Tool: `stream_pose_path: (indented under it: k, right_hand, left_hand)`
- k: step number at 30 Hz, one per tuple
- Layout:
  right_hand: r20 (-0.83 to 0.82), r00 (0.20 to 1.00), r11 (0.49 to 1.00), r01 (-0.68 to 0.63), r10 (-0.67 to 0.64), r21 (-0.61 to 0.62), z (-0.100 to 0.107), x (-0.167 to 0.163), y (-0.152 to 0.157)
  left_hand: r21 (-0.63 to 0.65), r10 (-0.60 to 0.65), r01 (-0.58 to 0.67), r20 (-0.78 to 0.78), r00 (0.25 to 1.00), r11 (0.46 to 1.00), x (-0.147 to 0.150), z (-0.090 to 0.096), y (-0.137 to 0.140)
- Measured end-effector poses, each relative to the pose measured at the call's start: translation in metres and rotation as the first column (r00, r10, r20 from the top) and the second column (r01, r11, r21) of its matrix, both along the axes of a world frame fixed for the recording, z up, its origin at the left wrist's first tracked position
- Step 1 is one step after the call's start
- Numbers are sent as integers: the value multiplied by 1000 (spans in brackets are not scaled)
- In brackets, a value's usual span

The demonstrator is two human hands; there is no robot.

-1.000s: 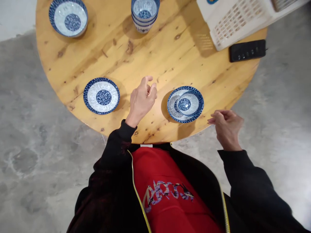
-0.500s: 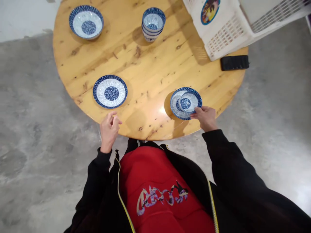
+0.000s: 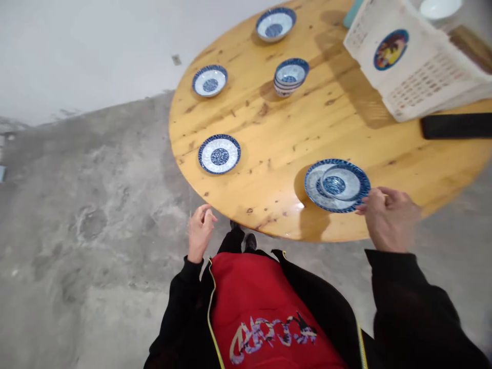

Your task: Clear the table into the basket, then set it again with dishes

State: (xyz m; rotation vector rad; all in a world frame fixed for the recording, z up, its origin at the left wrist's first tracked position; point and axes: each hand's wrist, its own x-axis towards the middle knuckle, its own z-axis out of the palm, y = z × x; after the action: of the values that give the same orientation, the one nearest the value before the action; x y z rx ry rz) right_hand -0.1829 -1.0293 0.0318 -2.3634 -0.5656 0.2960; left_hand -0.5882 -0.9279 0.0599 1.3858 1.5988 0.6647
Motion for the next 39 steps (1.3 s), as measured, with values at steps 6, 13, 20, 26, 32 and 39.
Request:
stream_pose_path:
  k: [6, 13, 20, 26, 32, 39]
  right_hand:
    - [-228, 968, 971, -52, 107, 234, -3, -74, -1]
    - [-316, 929, 976, -143, 190, 166, -34, -147, 19]
    - [-427, 904, 969, 100, 6, 225, -29, -243, 104]
    - [-351, 936, 961, 95, 1, 258, -3, -286, 187]
    - [-288, 957, 959, 118, -40, 257, 29, -248, 249]
    - [-268, 960, 942, 161, -80, 294, 36, -167, 306]
  left_hand:
    - [27, -28, 25, 78, 997, 999, -1, -9, 10]
    - [71, -151, 143, 115, 982, 987, -16, -12, 93]
    - [59, -282, 278, 79, 956, 959, -105, -9, 212]
    - [57, -389, 388, 4, 921, 920, -151, -12, 306]
    - [110, -534, 534, -34, 845, 838, -108, -12, 375]
    - [176, -722, 736, -142, 677, 654, 2, 5, 437]
